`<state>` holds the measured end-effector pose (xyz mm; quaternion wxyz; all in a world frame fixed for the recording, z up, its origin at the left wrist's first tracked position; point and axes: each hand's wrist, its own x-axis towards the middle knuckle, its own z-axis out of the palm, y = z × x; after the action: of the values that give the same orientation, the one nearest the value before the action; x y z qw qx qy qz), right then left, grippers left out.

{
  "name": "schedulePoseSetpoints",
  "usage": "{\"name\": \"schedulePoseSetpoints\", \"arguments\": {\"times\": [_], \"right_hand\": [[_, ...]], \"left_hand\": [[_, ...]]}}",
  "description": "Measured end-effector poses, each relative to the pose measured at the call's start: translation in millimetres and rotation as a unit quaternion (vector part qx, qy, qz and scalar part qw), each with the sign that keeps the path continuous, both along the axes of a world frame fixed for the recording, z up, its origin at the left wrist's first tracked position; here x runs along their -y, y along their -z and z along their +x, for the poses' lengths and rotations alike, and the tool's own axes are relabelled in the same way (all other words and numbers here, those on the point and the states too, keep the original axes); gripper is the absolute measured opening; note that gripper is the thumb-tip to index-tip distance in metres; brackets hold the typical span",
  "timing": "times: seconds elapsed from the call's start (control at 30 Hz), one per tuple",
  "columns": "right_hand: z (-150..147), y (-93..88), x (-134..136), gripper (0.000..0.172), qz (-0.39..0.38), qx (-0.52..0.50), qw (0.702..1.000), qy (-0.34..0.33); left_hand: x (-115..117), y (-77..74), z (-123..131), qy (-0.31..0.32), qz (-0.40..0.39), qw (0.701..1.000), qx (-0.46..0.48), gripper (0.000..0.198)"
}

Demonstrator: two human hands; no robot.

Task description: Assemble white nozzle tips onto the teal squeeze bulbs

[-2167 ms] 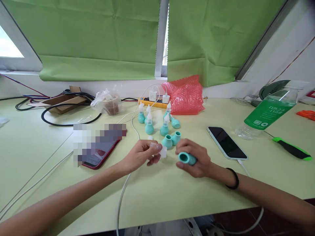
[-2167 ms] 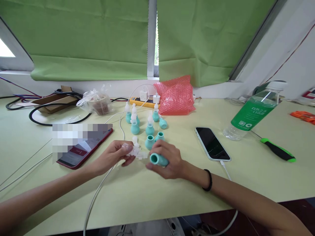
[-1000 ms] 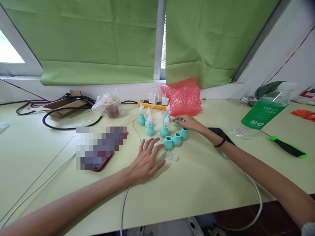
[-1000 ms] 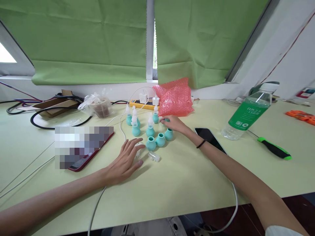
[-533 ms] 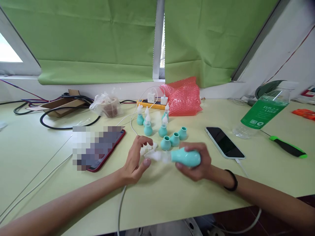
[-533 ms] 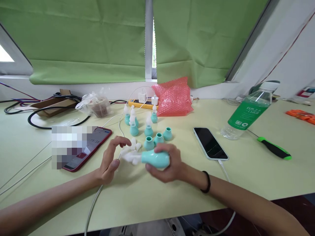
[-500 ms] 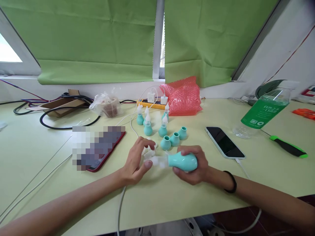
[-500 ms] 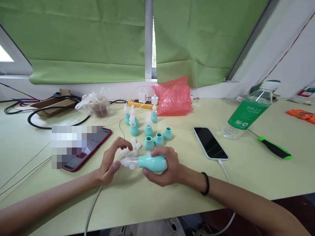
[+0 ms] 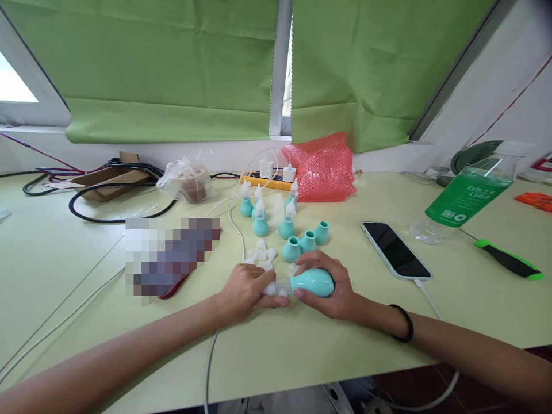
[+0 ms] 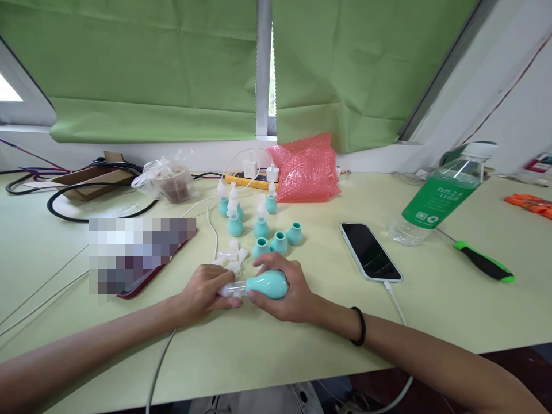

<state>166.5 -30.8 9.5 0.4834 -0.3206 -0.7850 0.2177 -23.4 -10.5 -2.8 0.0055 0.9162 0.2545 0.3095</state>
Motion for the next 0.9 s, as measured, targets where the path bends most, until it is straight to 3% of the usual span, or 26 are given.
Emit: {"name": "schedulePoseSetpoints", "arguments": {"times": [0.2, 0.33, 0.43, 0.67, 0.9], "right_hand": [[3, -5.9, -6, 0.018, -0.155, 0.007, 0.987, -0.041], [5, -3.4, -11, 0.023, -0.313, -0.058, 0.943, -0.096], [6, -0.6, -12, 0.024, -0.367, -0.110, 0.920, -0.083], [5, -4.7, -8, 0.021, -0.274, -0.133, 0.952, -0.005], [1, -6.0, -6, 0.019, -0.210, -0.085, 0.972, 0.056]], "left_hand": [[-1, -2.9, -1, 0.036, -0.027, 0.999, -0.019, 0.049], [0, -4.7, -1, 0.055, -0.029, 0.998, -0.018, 0.050], [0, -4.2, -1, 0.031, -0.009, 0.999, -0.012, 0.050], [-3, -2.1, 5, -0.128, 0.045, 0.988, -0.077, 0.033], [-1, -5.4, 5, -0.173, -0.012, 0.979, -0.105, 0.033]]}}
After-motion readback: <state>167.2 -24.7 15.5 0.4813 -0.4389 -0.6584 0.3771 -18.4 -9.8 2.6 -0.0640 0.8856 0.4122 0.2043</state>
